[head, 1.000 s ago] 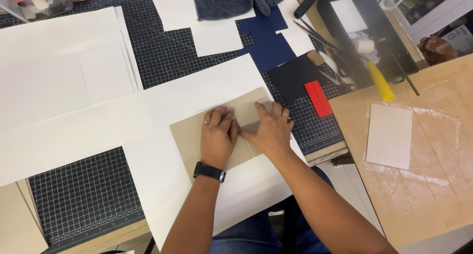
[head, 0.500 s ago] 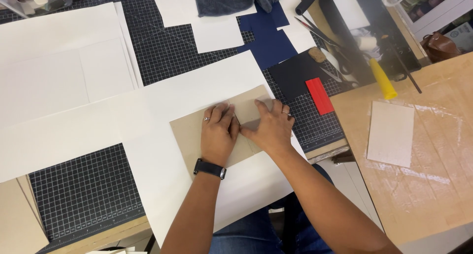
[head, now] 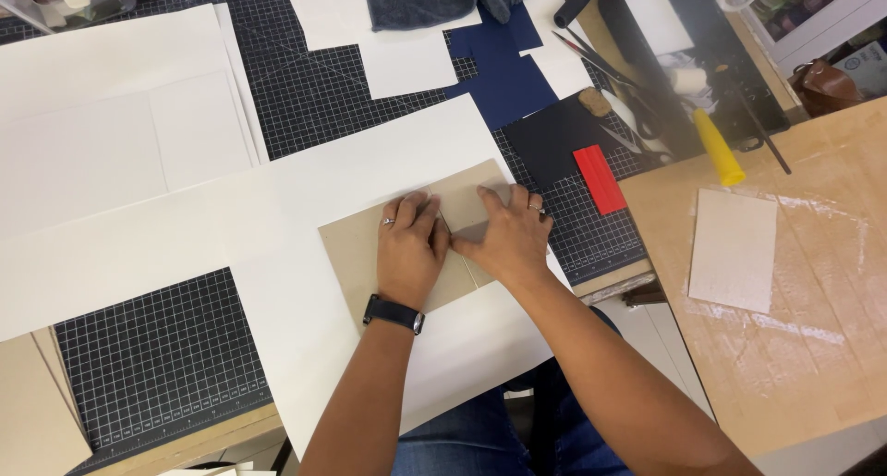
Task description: The person smooths a white sheet with a red tool, then applies glue to two beige paper pieces using a foam roller and adheres them to a larger white sheet. They repeat the process for another pair of beige pieces and finish by smoothing the assembled sheet with the red tool.
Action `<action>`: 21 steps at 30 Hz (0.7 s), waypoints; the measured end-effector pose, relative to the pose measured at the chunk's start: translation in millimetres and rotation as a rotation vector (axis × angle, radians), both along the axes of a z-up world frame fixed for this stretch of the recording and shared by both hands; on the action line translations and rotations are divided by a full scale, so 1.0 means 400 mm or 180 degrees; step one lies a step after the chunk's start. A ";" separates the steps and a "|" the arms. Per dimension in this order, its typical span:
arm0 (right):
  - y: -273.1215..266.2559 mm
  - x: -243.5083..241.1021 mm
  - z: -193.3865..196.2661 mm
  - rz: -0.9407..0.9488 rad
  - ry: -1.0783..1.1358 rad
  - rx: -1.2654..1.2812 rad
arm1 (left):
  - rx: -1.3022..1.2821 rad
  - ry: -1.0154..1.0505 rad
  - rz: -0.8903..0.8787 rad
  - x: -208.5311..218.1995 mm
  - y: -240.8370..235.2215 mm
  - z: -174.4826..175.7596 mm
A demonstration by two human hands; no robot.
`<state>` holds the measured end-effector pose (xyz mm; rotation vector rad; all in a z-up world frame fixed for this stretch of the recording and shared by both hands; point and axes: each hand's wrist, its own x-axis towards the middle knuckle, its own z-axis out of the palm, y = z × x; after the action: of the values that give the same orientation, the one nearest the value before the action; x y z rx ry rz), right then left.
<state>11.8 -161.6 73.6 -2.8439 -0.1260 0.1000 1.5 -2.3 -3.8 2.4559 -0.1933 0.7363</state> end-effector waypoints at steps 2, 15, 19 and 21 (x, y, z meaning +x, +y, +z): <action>0.001 -0.003 0.014 -0.0006 0.0056 0.0034 | -0.0005 -0.0020 -0.0011 0.003 0.002 -0.008; -0.011 -0.019 0.050 0.0110 0.0216 0.0062 | 0.0038 -0.0014 -0.0072 -0.002 0.005 -0.001; -0.013 -0.019 0.050 0.0090 0.0225 0.0068 | 0.0000 0.0030 -0.0103 -0.001 0.006 0.001; -0.012 -0.022 0.052 0.0121 0.0248 0.0038 | -0.0027 0.0011 -0.0117 -0.004 0.006 0.000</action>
<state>2.8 -166.5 94.4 -2.8217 -0.1635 0.2173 -0.2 0.1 -3.8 2.4388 -0.2331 0.7156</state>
